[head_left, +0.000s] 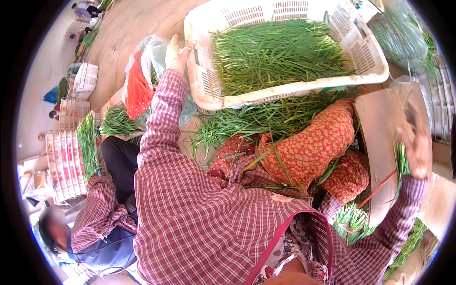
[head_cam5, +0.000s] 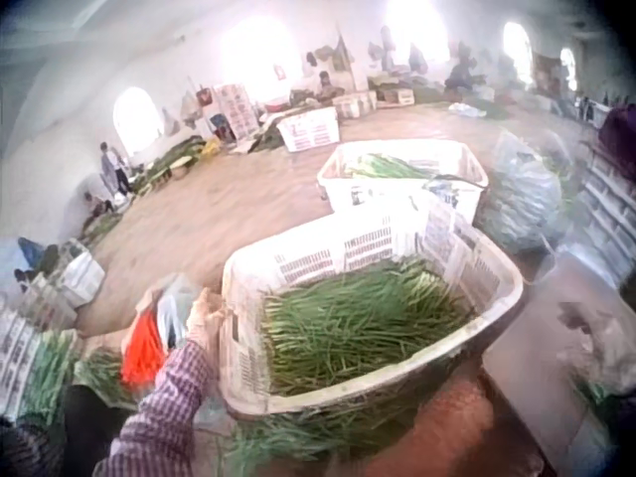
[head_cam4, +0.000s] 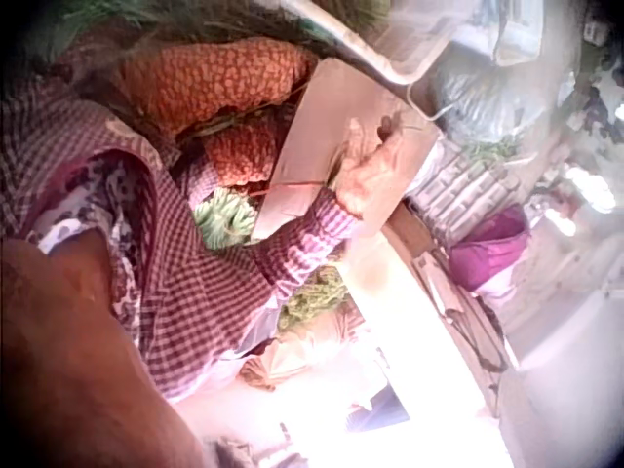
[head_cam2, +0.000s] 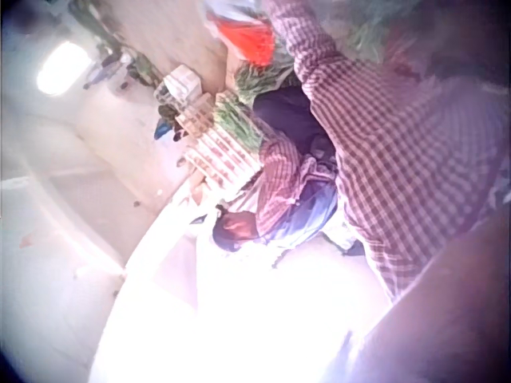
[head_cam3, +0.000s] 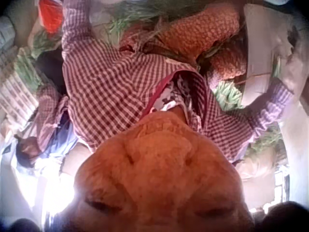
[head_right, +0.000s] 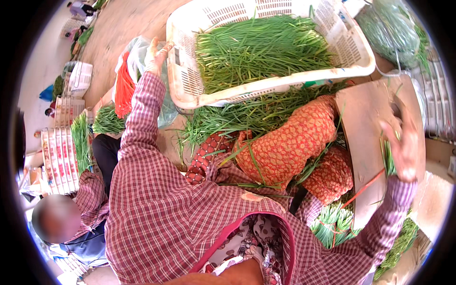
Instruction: The person sorts through piles of green chives by hand, trims the root ends with a knife, and secures organized bunches using red plastic ties.
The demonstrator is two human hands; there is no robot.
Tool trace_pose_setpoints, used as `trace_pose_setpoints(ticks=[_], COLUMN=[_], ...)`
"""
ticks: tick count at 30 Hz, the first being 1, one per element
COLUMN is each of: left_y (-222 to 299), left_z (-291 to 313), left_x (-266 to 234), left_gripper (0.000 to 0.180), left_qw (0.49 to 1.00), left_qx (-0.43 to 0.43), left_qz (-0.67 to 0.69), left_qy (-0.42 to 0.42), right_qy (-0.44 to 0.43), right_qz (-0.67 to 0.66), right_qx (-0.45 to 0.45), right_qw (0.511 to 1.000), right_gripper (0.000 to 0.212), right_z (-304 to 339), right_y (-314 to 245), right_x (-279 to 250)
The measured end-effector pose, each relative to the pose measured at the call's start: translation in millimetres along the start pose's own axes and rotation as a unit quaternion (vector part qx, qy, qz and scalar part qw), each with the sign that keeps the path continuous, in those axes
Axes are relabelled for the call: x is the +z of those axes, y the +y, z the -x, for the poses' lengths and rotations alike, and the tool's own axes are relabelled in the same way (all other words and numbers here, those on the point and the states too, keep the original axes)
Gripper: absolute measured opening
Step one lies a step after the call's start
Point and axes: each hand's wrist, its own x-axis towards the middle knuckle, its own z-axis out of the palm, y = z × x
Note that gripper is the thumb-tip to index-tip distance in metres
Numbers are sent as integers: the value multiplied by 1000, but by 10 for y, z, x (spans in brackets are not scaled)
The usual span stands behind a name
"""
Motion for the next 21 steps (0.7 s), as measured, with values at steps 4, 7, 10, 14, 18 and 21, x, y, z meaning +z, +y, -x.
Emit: trace_pose_setpoints(ticks=[4,7,10,14,18,21], left_y=[-156,-490,-669,-278,-248,-129], left_z=[-152,-341,-415,-263,-177,-116], left_x=[303,452,595,601,497,430], left_gripper=[90,67,62,60,62,63], left_qw=[991,990,991,990,992,991], left_qx=[-82,-107,-92,-73,-72,-68], left_qz=[-73,-5,-63,-93,-73,-78], left_qy=[-74,-91,-79,-72,-79,-82], right_qy=[-30,-118,-146,-206,-221,-233], right_qz=[-24,-81,-45,11,43,73], right_qx=[-200,-283,-301,-256,-231,-241], right_qw=[979,948,941,944,947,939], right_gripper=[67,72,80,90,95,98], right_z=[-1146,-1955,-2603,-3201,-3579,-3738], right_y=[-776,-1519,-1996,-2452,-2782,-2887], right_x=[778,1387,2118,2859,3691,4005])
